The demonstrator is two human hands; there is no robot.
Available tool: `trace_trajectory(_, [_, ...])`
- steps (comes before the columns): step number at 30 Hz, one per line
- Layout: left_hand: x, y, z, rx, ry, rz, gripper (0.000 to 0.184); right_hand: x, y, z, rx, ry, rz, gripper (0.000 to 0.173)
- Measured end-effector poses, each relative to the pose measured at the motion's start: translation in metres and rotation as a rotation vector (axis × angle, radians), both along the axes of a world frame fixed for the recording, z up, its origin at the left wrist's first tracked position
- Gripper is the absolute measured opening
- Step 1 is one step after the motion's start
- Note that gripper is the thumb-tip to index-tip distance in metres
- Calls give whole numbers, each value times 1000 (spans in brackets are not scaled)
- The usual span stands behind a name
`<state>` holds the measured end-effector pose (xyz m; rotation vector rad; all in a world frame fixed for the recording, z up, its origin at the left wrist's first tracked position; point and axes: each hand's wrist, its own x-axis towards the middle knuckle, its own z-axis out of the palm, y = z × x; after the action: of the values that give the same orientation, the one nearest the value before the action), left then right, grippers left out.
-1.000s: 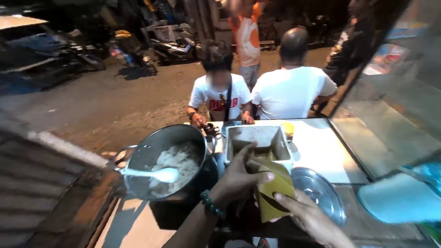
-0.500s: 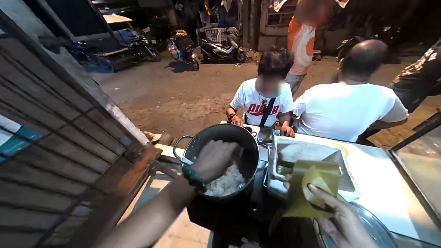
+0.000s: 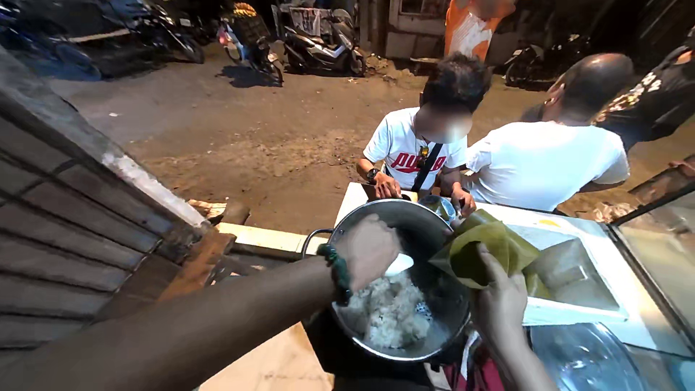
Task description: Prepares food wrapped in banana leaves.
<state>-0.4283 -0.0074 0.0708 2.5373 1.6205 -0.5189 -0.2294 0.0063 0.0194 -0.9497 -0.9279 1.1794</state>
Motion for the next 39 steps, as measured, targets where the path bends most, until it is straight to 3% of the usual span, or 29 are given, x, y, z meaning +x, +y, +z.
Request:
trace_trajectory(4, [28,30,-7,-64,104,-47,14,-8,-16,-21,194,-131,-88,39])
trace_trajectory(9, [37,57,-18,-234,115,-109,18,-11,-16,-33,170,-235,-125,31])
trace_trajectory(13, [37,59,-35,-238,78,-155,17,-10,-10,-36,124,-275,-148,25])
trace_trajectory(23, [19,56,-78,-405,-106,50,23,-13,-9,-36,81,-231,-147,27])
trace_trajectory(30, [31,44,-76,-469,-183,250,26,-12,-9,-34,73,-186,-124,27])
trace_trajectory(39, [52,26,-77,-429,-346,249,38,-9,-12,-32,50,-167,-127,27])
